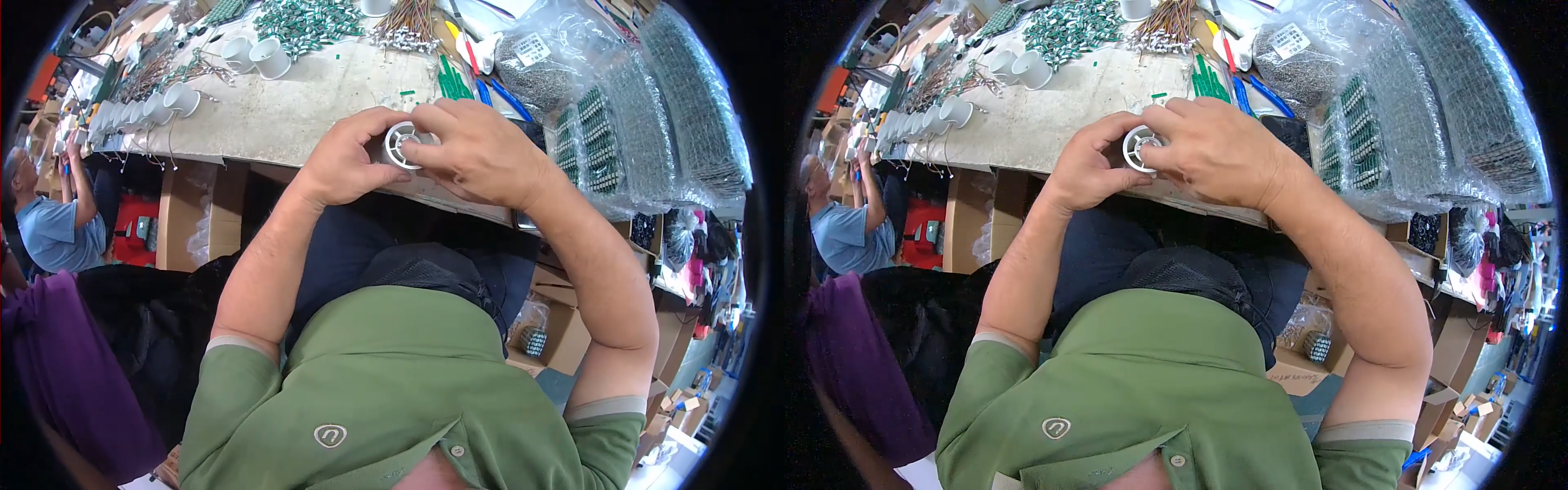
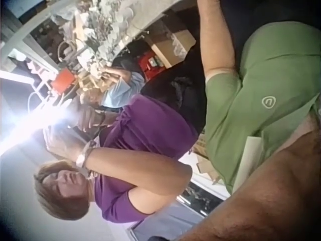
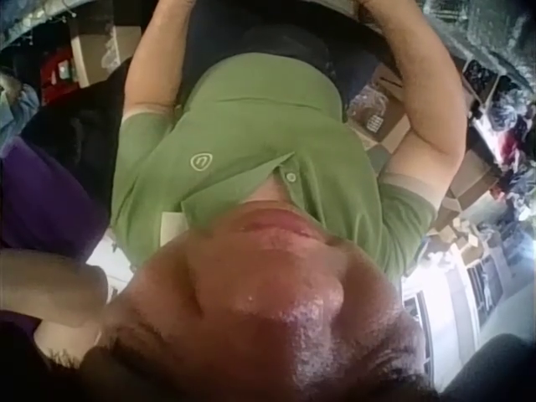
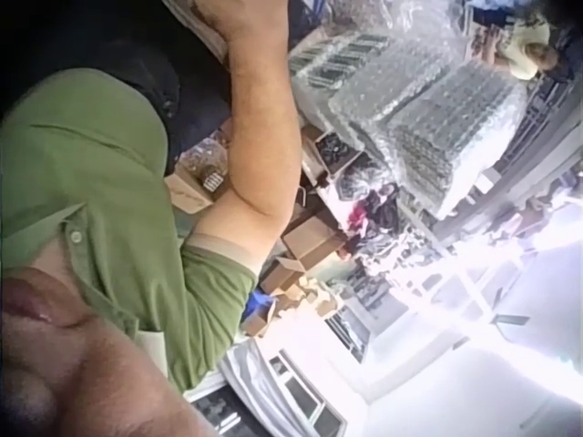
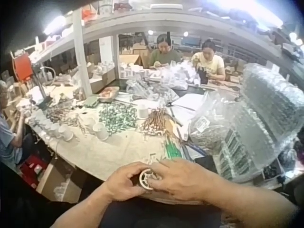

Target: Assembling small plastic and electronic components at a factory workbench.

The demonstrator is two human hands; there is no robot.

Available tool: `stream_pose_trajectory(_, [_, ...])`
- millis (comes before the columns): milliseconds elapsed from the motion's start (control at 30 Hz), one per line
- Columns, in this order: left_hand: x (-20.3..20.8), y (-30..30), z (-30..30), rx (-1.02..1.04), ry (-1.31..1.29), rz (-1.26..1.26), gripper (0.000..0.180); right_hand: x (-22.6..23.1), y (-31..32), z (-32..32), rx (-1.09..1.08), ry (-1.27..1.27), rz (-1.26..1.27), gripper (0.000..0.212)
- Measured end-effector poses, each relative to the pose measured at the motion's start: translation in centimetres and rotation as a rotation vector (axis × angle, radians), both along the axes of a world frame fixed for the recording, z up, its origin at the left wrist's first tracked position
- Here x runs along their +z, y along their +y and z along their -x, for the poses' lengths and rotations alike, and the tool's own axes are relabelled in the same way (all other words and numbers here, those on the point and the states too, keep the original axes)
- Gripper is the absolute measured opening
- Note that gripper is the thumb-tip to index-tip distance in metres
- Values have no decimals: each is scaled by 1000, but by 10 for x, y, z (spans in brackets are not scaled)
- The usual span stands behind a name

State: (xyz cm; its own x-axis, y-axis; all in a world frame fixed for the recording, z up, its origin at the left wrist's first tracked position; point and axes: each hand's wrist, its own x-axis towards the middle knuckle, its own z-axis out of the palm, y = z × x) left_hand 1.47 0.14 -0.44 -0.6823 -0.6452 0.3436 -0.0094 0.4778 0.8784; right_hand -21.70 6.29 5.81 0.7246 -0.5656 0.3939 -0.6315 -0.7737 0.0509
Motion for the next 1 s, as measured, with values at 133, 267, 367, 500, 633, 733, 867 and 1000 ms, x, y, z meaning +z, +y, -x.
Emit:
stream_pose_trajectory(133, [-2, 5, 1, -59, 190, -296, 65, 5, 4, 1, -30, -99, -160, 33])
stream_pose_trajectory(267, [-14, 1, 2, -72, 271, -319, 66, -7, 13, -2, -148, -352, -268, 29])
stream_pose_trajectory(367, [-21, -2, 4, -64, 291, -248, 65, -21, 22, -7, -253, -573, -321, 25])
stream_pose_trajectory(500, [-23, -1, 6, -3, 196, -92, 60, -30, 37, -25, -467, -1108, -664, 17])
stream_pose_trajectory(633, [-20, -5, 4, -3, 132, 33, 60, -24, 44, -22, -542, -1003, -600, 14])
stream_pose_trajectory(733, [-16, -3, 3, -11, 85, -9, 62, -15, 43, -21, -549, -923, -529, 11])
stream_pose_trajectory(867, [-12, 2, 1, -14, 4, -252, 68, -5, 26, -20, -477, -780, -390, 6])
stream_pose_trajectory(1000, [-14, 4, 7, 27, 124, -131, 69, -6, 7, -21, -426, -600, -294, 4])
